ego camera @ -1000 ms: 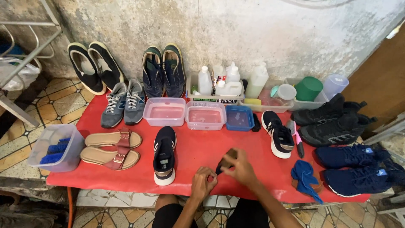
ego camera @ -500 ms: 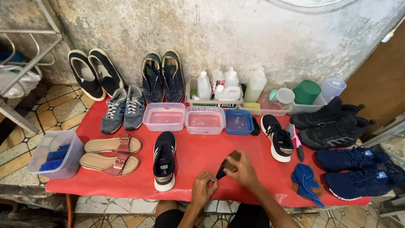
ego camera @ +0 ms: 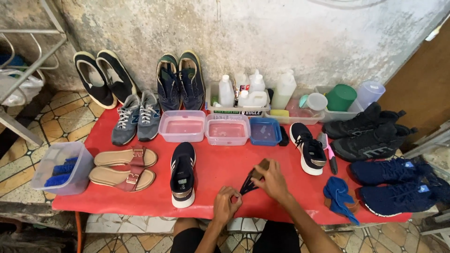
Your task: A person is meticulously untying shoelaces from a pair of sneakers and wiping them clean using a cloth at a shoe repair station.
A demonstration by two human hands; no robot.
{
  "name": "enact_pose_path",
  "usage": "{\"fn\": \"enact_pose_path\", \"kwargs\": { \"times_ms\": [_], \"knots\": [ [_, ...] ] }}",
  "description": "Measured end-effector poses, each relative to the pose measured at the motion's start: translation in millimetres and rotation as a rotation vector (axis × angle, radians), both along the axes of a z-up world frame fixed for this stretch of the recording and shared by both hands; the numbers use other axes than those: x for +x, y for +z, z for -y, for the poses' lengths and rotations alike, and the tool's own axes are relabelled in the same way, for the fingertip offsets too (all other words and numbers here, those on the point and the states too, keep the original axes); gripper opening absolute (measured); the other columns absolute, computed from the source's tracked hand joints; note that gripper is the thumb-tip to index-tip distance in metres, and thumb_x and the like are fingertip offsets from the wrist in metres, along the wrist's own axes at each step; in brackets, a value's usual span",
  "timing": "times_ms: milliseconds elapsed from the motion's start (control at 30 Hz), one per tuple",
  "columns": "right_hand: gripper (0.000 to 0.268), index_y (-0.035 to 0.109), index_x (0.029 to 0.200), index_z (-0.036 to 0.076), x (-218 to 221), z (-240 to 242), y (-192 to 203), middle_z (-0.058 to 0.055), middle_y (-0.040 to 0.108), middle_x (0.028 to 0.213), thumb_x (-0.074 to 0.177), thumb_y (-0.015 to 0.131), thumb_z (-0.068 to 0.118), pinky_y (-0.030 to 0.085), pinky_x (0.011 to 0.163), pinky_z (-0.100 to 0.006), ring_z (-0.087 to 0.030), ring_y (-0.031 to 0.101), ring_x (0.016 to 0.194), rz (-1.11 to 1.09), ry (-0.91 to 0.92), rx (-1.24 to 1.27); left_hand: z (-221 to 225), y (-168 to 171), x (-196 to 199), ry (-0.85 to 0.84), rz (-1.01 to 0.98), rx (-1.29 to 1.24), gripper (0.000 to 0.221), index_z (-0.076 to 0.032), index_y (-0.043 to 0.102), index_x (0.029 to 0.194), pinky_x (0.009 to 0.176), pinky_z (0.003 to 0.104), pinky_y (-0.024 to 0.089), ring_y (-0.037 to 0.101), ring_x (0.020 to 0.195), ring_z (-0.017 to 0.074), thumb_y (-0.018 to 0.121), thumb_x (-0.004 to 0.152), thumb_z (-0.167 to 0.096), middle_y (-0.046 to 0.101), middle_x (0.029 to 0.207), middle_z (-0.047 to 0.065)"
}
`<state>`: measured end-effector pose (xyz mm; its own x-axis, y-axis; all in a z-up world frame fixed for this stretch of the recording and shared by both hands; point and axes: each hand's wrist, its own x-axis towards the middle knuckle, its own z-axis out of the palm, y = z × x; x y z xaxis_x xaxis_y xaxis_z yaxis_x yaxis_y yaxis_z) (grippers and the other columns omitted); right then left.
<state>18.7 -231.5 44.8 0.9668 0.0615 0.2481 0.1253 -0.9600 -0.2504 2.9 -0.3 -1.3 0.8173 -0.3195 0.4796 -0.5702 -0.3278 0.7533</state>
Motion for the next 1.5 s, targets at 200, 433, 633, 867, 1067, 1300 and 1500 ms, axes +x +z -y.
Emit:
{"fn": "enact_pose_path", "kwargs": {
  "times_ms": [200,433,633,867,1067,1300,1500],
  "knots": [
    [0.064,0.067,0.137,0.02,-17.6,-18.2,-4.0,-0.021,0.048,0.139,0.081,0.093,0.035,0.047,0.105,-0.045,-0.038,0.055,0.127,0.12,0.487,0.293,-1.5,-8.9,2.4,-0.018,-0.051,0.004,0.003,-0.008,0.067,0.079,0.07,0.038,0.049,0.062,0.085,0.0241,0.07,0.079,-0.01,0.075,0.086,0.005],
    [0.055,0.067,0.134,0.027,-17.9,-3.7,2.7,-0.016,0.047,0.133,0.085,0.079,0.049,0.06,0.071,-0.051,-0.036,0.045,0.118,0.066,0.071,0.068,-0.4,-1.3,0.5,-0.021,-0.008,-0.027,0.011,-0.008,0.065,0.073,0.072,0.035,0.047,0.061,0.074,0.0208,0.07,0.08,-0.003,0.074,0.079,0.004],
    [0.057,0.069,0.136,0.025,-31.9,-18.2,-8.8,-0.017,0.046,0.14,0.085,0.084,0.046,0.051,0.095,-0.048,-0.035,0.051,0.12,0.142,0.342,0.238,-1.2,-5.3,-0.1,-0.038,-0.015,-0.025,0.006,-0.008,0.067,0.077,0.067,0.038,0.047,0.061,0.079,0.0236,0.068,0.082,-0.011,0.072,0.081,0.005],
    [0.06,0.062,0.14,0.033,-21.8,2.7,-5.1,-0.019,0.041,0.143,0.085,0.076,0.055,0.059,0.083,-0.055,-0.043,0.039,0.129,-0.004,-0.053,-0.001,0.9,-1.6,-1.2,0.004,-0.056,-0.003,0.006,-0.01,0.069,0.075,0.066,0.037,0.05,0.062,0.08,0.0211,0.07,0.079,-0.006,0.074,0.081,0.003],
    [0.058,0.068,0.136,0.03,-44.5,-29.2,-20.5,-0.02,0.041,0.144,0.084,0.08,0.051,0.055,0.089,-0.059,-0.044,0.043,0.13,0.088,0.119,0.143,-1.4,-1.8,-2.6,0.009,-0.08,0.006,0.004,-0.01,0.069,0.076,0.066,0.039,0.051,0.064,0.085,0.0228,0.069,0.078,-0.007,0.075,0.084,0.003],
    [0.058,0.064,0.136,0.029,-23.9,2.7,-8.9,-0.022,0.048,0.127,0.083,0.078,0.05,0.057,0.075,-0.052,-0.041,0.046,0.112,0.076,-0.156,-0.084,2.4,-3.7,-1.5,0.02,-0.067,0.014,0.005,-0.01,0.071,0.075,0.061,0.038,0.053,0.065,0.081,0.0206,0.068,0.078,-0.008,0.075,0.081,0.005],
    [0.058,0.066,0.138,0.028,-35.6,-27.6,4.2,-0.022,0.044,0.142,0.086,0.083,0.046,0.043,0.108,-0.059,-0.044,0.044,0.131,0.177,0.223,0.117,2.9,-14.9,3.5,0.012,-0.017,0.015,0.005,-0.009,0.07,0.081,0.063,0.038,0.053,0.064,0.08,0.0224,0.071,0.077,-0.005,0.075,0.085,0.006]
  ]
}}
